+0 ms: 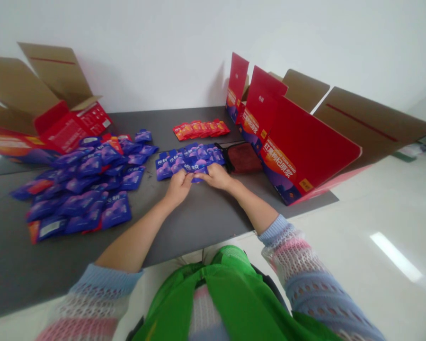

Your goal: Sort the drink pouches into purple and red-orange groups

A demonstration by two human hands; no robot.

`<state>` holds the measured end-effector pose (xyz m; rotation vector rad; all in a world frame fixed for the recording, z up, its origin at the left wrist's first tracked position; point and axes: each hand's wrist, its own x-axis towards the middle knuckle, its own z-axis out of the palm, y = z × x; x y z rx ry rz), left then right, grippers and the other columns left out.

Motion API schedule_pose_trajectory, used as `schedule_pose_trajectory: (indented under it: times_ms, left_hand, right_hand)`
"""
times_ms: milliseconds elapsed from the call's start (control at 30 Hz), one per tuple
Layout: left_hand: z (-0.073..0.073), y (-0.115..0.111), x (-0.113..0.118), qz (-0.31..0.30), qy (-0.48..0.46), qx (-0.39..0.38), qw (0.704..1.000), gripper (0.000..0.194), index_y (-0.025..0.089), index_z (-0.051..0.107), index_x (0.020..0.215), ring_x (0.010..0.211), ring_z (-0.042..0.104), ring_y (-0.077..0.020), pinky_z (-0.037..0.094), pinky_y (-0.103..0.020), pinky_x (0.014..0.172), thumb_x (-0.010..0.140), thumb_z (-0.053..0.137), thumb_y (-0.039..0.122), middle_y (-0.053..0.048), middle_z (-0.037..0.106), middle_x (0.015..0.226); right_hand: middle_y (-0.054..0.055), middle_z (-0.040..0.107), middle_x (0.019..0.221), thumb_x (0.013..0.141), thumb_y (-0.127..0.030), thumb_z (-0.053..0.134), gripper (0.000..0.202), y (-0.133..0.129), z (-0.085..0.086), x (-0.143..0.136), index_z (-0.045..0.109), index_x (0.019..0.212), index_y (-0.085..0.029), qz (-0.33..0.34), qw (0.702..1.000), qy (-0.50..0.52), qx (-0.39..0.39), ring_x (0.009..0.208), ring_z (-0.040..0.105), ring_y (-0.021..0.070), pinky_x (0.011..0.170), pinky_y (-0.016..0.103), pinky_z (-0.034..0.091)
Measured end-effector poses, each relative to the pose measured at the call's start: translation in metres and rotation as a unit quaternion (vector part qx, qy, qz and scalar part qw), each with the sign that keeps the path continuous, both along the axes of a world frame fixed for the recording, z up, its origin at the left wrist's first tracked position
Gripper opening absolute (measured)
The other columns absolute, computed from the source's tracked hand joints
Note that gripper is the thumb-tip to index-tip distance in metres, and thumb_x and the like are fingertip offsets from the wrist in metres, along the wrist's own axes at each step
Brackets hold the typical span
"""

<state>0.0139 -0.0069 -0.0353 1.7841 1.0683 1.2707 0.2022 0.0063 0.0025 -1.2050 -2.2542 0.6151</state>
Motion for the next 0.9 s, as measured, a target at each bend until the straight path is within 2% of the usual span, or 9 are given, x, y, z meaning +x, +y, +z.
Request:
schedule_pose_trajectory:
  times_ms: [100, 167, 233, 333, 433, 533, 633, 733, 900]
  left_hand:
    - [0.004, 0.003, -0.004, -0.009, 0.024, 0.033, 0.999, 0.041, 0.020, 0.055, 0.067, 0.052, 0.048, -0.0144, 0.036, -0.025, 0.050, 0.089, 0.058, 0.055, 0.001, 0.049, 0.052]
    - [0.008, 0.004, -0.008, -0.042, 0.027, 0.031, 0.998, 0.046, 0.020, 0.053, 0.062, 0.050, 0.045, -0.0134, 0.034, -0.025, 0.048, 0.090, 0.056, 0.056, 0.001, 0.048, 0.051]
    - [0.010, 0.004, -0.011, -0.073, 0.018, 0.021, 0.997, 0.050, 0.020, 0.049, 0.057, 0.047, 0.042, -0.0123, 0.031, -0.025, 0.047, 0.089, 0.056, 0.058, 0.001, 0.046, 0.048]
    - [0.009, 0.002, -0.012, -0.052, -0.010, 0.021, 0.998, 0.058, 0.020, 0.041, 0.049, 0.043, 0.034, -0.0095, 0.024, -0.024, 0.044, 0.084, 0.063, 0.061, 0.003, 0.039, 0.044]
    - [0.004, -0.001, -0.010, -0.049, -0.043, 0.002, 0.998, 0.058, 0.019, 0.044, 0.047, 0.040, 0.032, -0.0085, 0.021, -0.024, 0.042, 0.082, 0.065, 0.059, 0.003, 0.038, 0.041]
    - [0.002, -0.001, -0.009, -0.066, -0.060, -0.029, 0.996, 0.054, 0.018, 0.052, 0.047, 0.035, 0.035, -0.0083, 0.023, -0.024, 0.039, 0.083, 0.065, 0.056, 0.003, 0.042, 0.037]
    - [0.004, 0.004, -0.010, -0.050, -0.089, -0.040, 0.994, 0.048, 0.017, 0.056, 0.051, 0.035, 0.042, -0.0082, 0.031, -0.022, 0.040, 0.078, 0.073, 0.053, 0.002, 0.050, 0.040]
    - [0.007, 0.011, -0.015, -0.071, -0.127, -0.074, 0.987, 0.042, 0.017, 0.060, 0.055, 0.040, 0.050, -0.0093, 0.039, -0.021, 0.044, 0.071, 0.080, 0.050, 0.000, 0.058, 0.046]
    - [0.012, 0.011, -0.021, -0.139, -0.191, -0.172, 0.956, 0.046, 0.015, 0.055, 0.050, 0.038, 0.043, -0.0067, 0.035, -0.019, 0.041, 0.063, 0.086, 0.047, 0.001, 0.051, 0.041]
  right_hand:
    - [0.000, 0.048, 0.047, 0.093, -0.073, 0.039, 0.073, -0.001, -0.006, 0.000, 0.064, 0.058, -0.014, -0.001, 1.000, 0.011, -0.026, 0.051, 0.045, 0.0114, 0.059, 0.023, 0.034]
    - [-0.001, 0.045, 0.043, 0.095, -0.074, 0.025, 0.082, -0.006, -0.005, 0.000, 0.071, 0.068, -0.012, 0.045, 0.996, 0.035, -0.062, 0.050, 0.047, 0.0121, 0.061, 0.023, 0.038]
    - [0.000, 0.053, 0.048, 0.095, -0.075, 0.019, 0.087, -0.011, -0.002, -0.001, 0.077, 0.083, -0.011, 0.084, 0.991, 0.066, -0.076, 0.054, 0.052, 0.0125, 0.064, 0.022, 0.041]
    - [0.005, 0.067, 0.068, 0.094, -0.076, 0.023, 0.086, -0.016, 0.002, -0.004, 0.078, 0.087, -0.011, 0.108, 0.986, 0.098, -0.080, 0.064, 0.057, 0.0125, 0.068, 0.022, 0.043]
    - [0.006, 0.069, 0.069, 0.094, -0.076, 0.027, 0.085, -0.015, 0.003, -0.005, 0.078, 0.084, -0.009, 0.133, 0.981, 0.093, -0.111, 0.063, 0.057, 0.0124, 0.068, 0.022, 0.045]
    - [0.009, 0.073, 0.078, 0.094, -0.076, 0.028, 0.084, -0.010, 0.002, -0.002, 0.077, 0.080, -0.009, 0.173, 0.975, 0.085, -0.112, 0.070, 0.062, 0.0141, 0.076, 0.024, 0.048]
    - [0.011, 0.076, 0.086, 0.094, -0.077, 0.027, 0.083, -0.006, 0.000, 0.003, 0.076, 0.081, -0.011, 0.183, 0.976, 0.067, -0.095, 0.080, 0.066, 0.0167, 0.084, 0.027, 0.048]
    - [0.010, 0.076, 0.087, 0.094, -0.076, 0.027, 0.082, -0.005, -0.002, 0.005, 0.075, 0.080, -0.012, 0.194, 0.976, 0.043, -0.092, 0.079, 0.066, 0.0167, 0.084, 0.027, 0.048]
    - [0.006, 0.070, 0.072, 0.096, -0.073, 0.030, 0.072, -0.013, 0.002, -0.003, 0.066, 0.077, -0.013, 0.243, 0.959, 0.088, -0.115, 0.074, 0.063, 0.0150, 0.084, 0.027, 0.049]
